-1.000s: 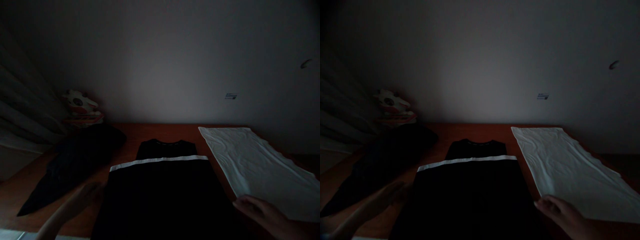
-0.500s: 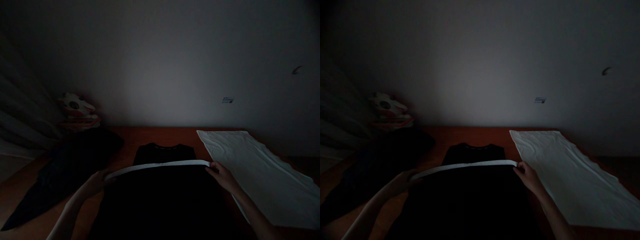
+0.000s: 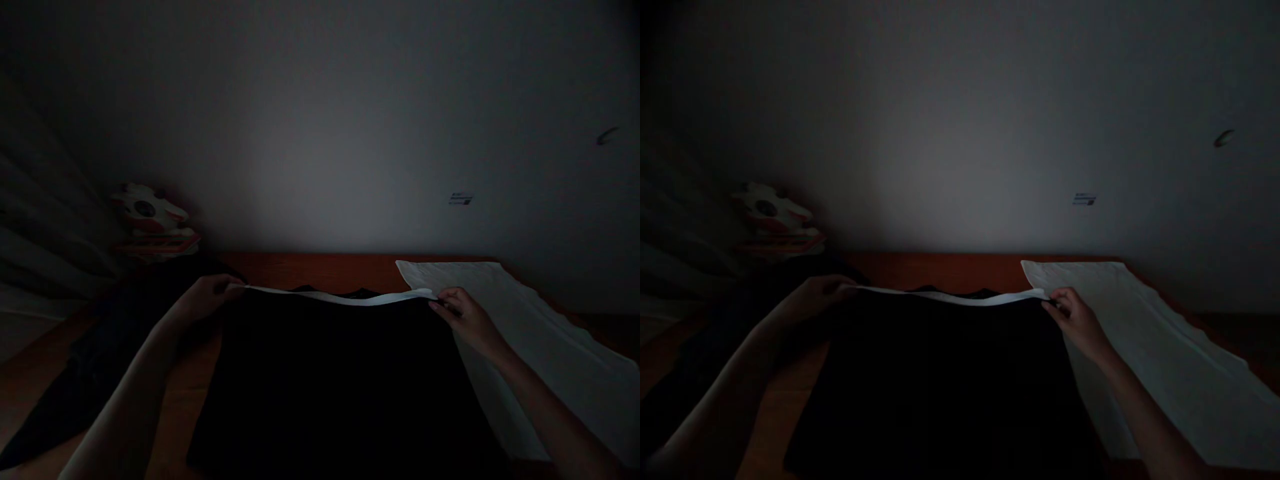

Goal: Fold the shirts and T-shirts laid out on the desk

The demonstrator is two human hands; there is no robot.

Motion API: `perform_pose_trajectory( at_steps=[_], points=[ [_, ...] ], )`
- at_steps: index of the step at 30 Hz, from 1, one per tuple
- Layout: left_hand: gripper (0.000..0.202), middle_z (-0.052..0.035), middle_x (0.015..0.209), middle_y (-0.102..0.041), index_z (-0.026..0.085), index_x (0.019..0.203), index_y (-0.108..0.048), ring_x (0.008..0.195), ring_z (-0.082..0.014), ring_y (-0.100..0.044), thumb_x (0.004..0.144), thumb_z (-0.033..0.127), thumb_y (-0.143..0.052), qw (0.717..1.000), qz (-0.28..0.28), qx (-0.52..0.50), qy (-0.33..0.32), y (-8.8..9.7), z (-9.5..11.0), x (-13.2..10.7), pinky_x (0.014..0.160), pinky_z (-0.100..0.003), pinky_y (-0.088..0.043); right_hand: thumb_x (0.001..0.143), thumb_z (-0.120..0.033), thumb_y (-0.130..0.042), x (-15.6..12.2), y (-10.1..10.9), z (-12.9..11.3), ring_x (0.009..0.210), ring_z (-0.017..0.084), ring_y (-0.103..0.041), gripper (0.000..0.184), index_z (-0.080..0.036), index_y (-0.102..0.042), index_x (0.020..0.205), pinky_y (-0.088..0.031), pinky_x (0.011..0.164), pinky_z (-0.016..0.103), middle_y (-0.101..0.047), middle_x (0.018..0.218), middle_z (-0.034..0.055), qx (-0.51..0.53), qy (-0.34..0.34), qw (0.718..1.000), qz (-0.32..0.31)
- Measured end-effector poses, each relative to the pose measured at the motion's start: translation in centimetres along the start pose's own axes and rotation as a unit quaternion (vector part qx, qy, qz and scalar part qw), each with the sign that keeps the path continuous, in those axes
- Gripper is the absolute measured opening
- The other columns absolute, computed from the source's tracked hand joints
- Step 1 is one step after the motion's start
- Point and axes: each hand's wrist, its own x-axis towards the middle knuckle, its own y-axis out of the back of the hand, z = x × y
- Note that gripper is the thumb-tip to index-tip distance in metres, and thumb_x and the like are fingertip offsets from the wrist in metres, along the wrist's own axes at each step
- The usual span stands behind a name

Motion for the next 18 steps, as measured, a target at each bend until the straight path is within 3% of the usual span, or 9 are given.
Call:
perform_pose_trajectory(
  at_steps=[4, 6, 7, 10, 11, 15, 18],
  points=[
    [0.052, -0.0136, 0.11, -0.073, 0.014, 0.112, -0.067, 0.1, -0.0257, -0.069, 0.084, 0.055, -0.055, 0.991, 0.131, 0.003, -0.015, -3.2, 0.9, 4.1, 0.09, -0.036, -0.053, 0.073, -0.071, -0.057, 3.4, -1.5, 1.1, 0.09, 0.031, -0.071, 0.059, -0.021, -0.054, 0.103, -0.054, 0.083, 0.045, -0.072, 0.102, 0.0168, -0.053, -0.052, 0.996, 0.055],
    [0.052, -0.0177, 0.118, -0.069, 0.011, 0.12, -0.061, 0.104, -0.0263, -0.068, 0.085, 0.048, -0.054, 0.987, 0.153, 0.039, -0.023, -5.6, 0.7, 4.1, 0.093, -0.039, -0.053, 0.076, -0.071, -0.052, 2.9, -2.3, 1.5, 0.092, 0.035, -0.071, 0.063, -0.017, -0.056, 0.109, -0.053, 0.084, 0.049, -0.071, 0.107, 0.0214, -0.103, -0.058, 0.992, 0.037],
    [0.051, -0.0181, 0.119, -0.068, 0.011, 0.121, -0.06, 0.106, -0.0267, -0.067, 0.085, 0.047, -0.054, 0.988, 0.138, 0.063, -0.034, -6.7, 0.3, 3.3, 0.094, -0.039, -0.052, 0.077, -0.07, -0.05, 1.9, -2.5, 1.7, 0.094, 0.035, -0.07, 0.064, -0.016, -0.057, 0.11, -0.053, 0.086, 0.05, -0.071, 0.109, 0.0224, -0.124, -0.042, 0.991, 0.021],
    [0.04, -0.0126, 0.11, -0.07, 0.018, 0.113, -0.064, 0.099, -0.0256, -0.069, 0.087, 0.047, -0.055, 0.989, 0.065, 0.119, -0.06, -9.1, -1.6, -1.7, 0.089, -0.036, -0.053, 0.081, -0.069, -0.048, -3.1, -1.9, 2.0, 0.098, 0.033, -0.07, 0.058, -0.019, -0.062, 0.107, -0.053, 0.089, 0.046, -0.071, 0.113, 0.0188, -0.152, 0.033, 0.988, -0.012],
    [0.037, -0.0105, 0.102, -0.071, 0.02, 0.108, -0.066, 0.09, -0.0244, -0.07, 0.088, 0.048, -0.055, 0.99, 0.051, 0.122, -0.054, -9.4, -2.5, -3.9, 0.083, -0.034, -0.054, 0.082, -0.069, -0.049, -5.3, -1.3, 2.1, 0.095, 0.031, -0.071, 0.056, -0.02, -0.063, 0.105, -0.054, 0.086, 0.044, -0.072, 0.11, 0.0168, -0.159, 0.027, 0.987, -0.017],
    [0.036, -0.0065, 0.084, -0.07, 0.024, 0.093, -0.071, 0.067, -0.0225, -0.068, 0.084, 0.057, -0.057, 0.994, 0.006, 0.109, 0.009, -8.9, -5.7, -12.5, 0.064, -0.03, -0.052, 0.081, -0.074, -0.052, -13.1, 2.1, 3.2, 0.07, 0.029, -0.073, 0.05, -0.028, -0.068, 0.089, -0.056, 0.064, 0.04, -0.076, 0.083, 0.0084, -0.191, -0.104, 0.973, -0.077],
    [0.039, -0.0038, 0.075, -0.069, 0.025, 0.081, -0.071, 0.064, -0.0218, -0.067, 0.08, 0.063, -0.061, 0.997, -0.016, 0.057, 0.049, -8.6, -6.6, -16.0, 0.061, -0.028, -0.051, 0.074, -0.073, -0.058, -16.7, 3.3, 3.9, 0.076, 0.032, -0.075, 0.045, -0.032, -0.075, 0.084, -0.059, 0.066, 0.041, -0.078, 0.081, 0.0096, -0.158, -0.102, 0.975, -0.12]
  ],
)
